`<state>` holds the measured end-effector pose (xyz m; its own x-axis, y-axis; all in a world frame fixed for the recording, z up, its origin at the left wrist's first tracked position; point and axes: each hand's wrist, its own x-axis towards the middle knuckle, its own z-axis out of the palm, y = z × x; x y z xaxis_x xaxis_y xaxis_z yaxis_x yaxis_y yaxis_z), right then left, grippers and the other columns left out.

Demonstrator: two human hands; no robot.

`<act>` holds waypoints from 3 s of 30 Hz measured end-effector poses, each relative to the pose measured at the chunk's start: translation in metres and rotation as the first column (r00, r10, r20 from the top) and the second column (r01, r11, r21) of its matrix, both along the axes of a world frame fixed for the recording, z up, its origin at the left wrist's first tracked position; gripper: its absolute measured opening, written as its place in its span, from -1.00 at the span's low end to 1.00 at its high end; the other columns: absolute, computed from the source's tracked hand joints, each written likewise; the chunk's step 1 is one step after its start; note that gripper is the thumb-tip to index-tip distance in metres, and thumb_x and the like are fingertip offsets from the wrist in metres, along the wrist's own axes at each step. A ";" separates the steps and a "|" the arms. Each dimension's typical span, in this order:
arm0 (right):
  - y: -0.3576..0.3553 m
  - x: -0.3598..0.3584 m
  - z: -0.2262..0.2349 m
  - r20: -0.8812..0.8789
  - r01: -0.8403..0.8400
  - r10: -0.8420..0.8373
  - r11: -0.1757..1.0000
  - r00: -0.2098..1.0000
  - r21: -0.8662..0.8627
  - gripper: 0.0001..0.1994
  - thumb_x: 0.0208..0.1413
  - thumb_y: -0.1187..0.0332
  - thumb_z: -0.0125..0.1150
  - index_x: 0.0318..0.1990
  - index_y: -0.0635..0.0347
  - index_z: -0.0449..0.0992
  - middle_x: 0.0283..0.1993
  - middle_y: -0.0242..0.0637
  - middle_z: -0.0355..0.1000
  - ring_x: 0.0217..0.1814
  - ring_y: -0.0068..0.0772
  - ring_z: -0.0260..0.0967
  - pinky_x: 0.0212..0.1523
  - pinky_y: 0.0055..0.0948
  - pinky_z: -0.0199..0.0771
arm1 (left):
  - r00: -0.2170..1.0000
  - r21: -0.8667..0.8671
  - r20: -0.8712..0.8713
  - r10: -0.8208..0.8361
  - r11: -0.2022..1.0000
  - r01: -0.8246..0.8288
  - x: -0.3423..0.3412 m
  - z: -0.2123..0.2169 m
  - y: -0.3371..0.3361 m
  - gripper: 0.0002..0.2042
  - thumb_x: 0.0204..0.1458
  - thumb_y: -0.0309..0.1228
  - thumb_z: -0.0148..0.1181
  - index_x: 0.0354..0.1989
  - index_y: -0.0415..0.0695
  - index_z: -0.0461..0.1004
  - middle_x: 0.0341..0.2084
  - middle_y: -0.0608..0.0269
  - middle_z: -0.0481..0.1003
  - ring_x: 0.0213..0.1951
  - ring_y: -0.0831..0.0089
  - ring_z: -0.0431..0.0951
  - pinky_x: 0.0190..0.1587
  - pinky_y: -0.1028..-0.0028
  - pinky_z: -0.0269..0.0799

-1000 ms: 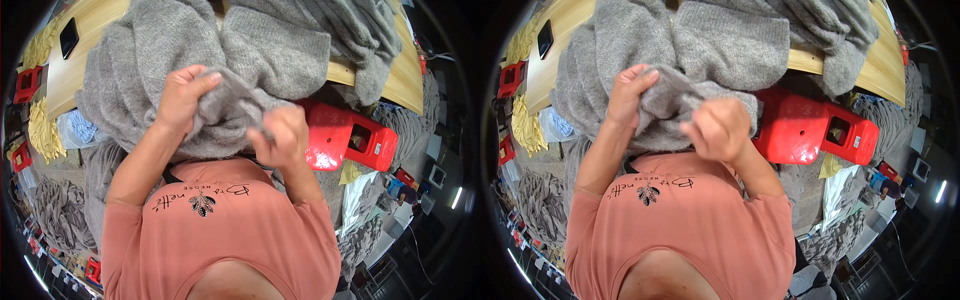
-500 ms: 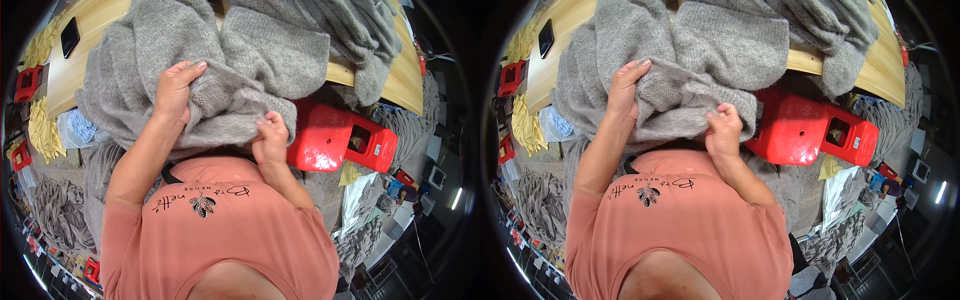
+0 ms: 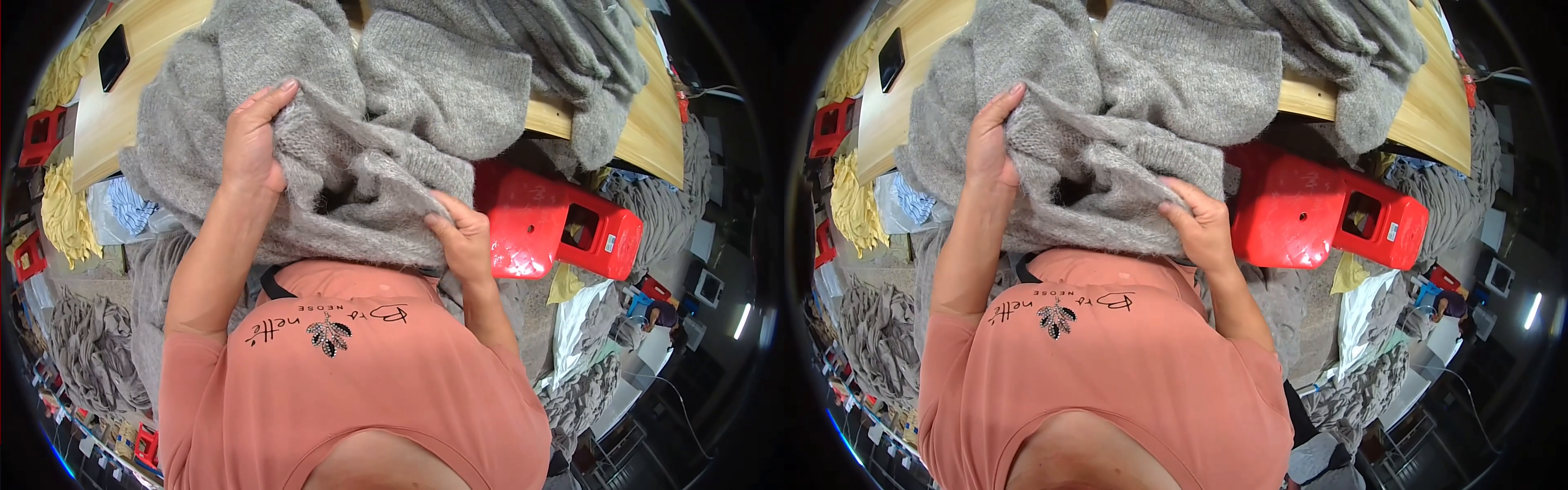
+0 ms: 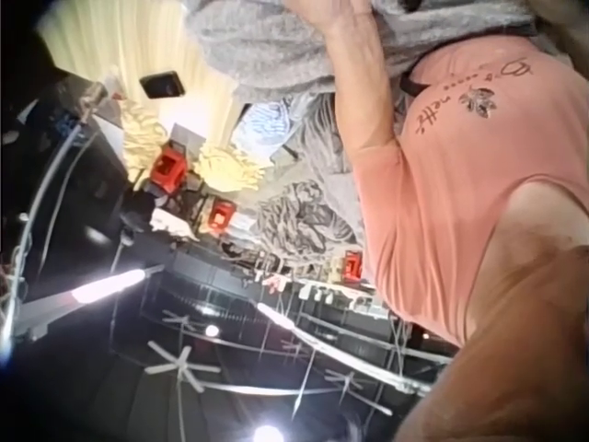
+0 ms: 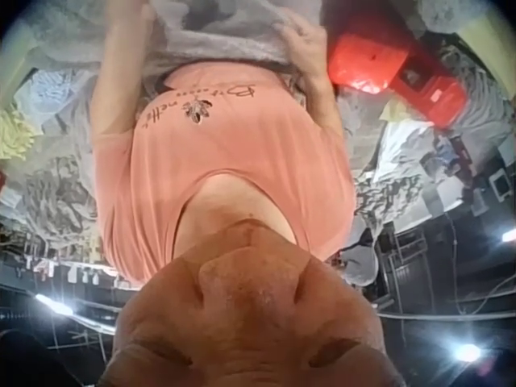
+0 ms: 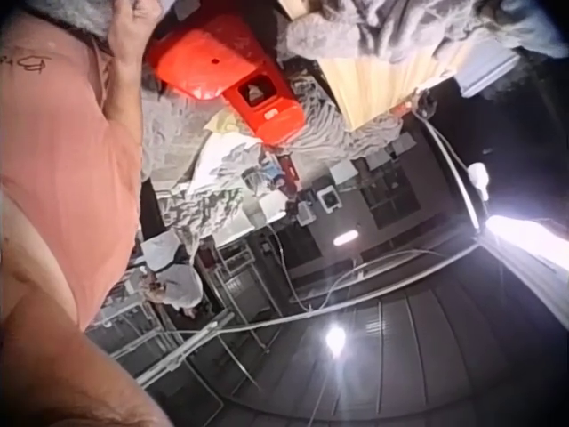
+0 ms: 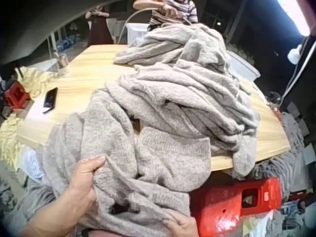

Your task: Inspecting a knitted grey garment for quality control and removing loose threads.

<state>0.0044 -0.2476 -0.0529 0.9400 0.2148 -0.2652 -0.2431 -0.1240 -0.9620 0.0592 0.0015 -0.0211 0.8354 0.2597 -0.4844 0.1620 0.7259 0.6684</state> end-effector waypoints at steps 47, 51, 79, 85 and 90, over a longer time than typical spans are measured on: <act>0.054 0.042 0.028 0.820 -0.061 0.291 0.952 0.493 -0.301 -0.78 -0.26 0.67 0.11 -0.34 0.35 0.38 -0.34 -0.07 0.37 -0.38 -0.15 0.37 -0.39 -0.42 0.40 | 0.745 0.665 0.155 -0.649 0.626 0.407 -0.036 0.004 -0.027 -0.91 -0.17 -0.61 0.19 -0.43 -0.26 0.49 -0.62 0.42 0.43 -0.53 0.78 0.31 -0.53 0.68 0.23; 0.052 0.048 0.027 0.761 -0.205 0.264 0.963 0.593 -0.175 -0.78 -0.26 0.67 0.11 -0.35 0.34 0.37 -0.37 -0.10 0.38 -0.39 -0.18 0.37 -0.37 -0.46 0.37 | 0.797 0.716 0.201 -0.570 0.641 0.278 -0.040 0.000 -0.030 -0.88 -0.21 -0.64 0.18 -0.42 -0.26 0.50 -0.58 0.31 0.47 -0.53 0.68 0.39 -0.50 0.66 0.27; 0.053 0.023 0.037 0.349 -0.109 0.104 0.994 0.931 -0.006 -0.82 -0.25 0.62 0.07 -0.38 0.34 0.39 -0.51 -0.31 0.33 -0.49 -0.59 0.25 -0.46 -0.63 0.25 | 0.663 0.894 0.429 -0.613 0.181 -0.411 -0.042 0.003 -0.039 -0.75 -0.48 -0.75 0.04 -0.49 -0.29 0.39 -0.59 0.13 0.42 -0.62 0.35 0.45 -0.67 0.51 0.35; 0.062 0.034 0.030 0.616 -0.020 0.148 0.978 0.773 -0.210 -0.79 -0.31 0.67 -0.01 -0.40 0.33 0.39 -0.52 -0.20 0.34 -0.57 -0.39 0.31 -0.52 -0.53 0.28 | 0.663 0.873 0.423 -0.618 0.083 -0.480 -0.042 0.002 -0.044 -0.72 -0.48 -0.74 0.05 -0.45 -0.29 0.41 -0.59 0.11 0.44 -0.61 0.33 0.46 -0.63 0.51 0.36; 0.079 0.045 0.026 0.752 0.047 0.141 0.974 0.644 -0.222 -0.73 -0.41 0.70 -0.10 -0.42 0.35 0.38 -0.55 -0.14 0.31 -0.60 -0.23 0.29 -0.56 -0.45 0.28 | 0.696 0.848 0.465 -0.548 0.049 -0.527 -0.044 -0.003 -0.042 -0.77 -0.42 -0.74 0.07 -0.46 -0.32 0.40 -0.61 0.11 0.42 -0.62 0.33 0.45 -0.66 0.49 0.34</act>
<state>0.0494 -0.1688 -0.0270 0.8179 0.2940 0.4946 0.5723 -0.3267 -0.7522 0.0152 -0.0402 -0.0243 0.6805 -0.0403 0.7317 -0.5961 -0.6111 0.5208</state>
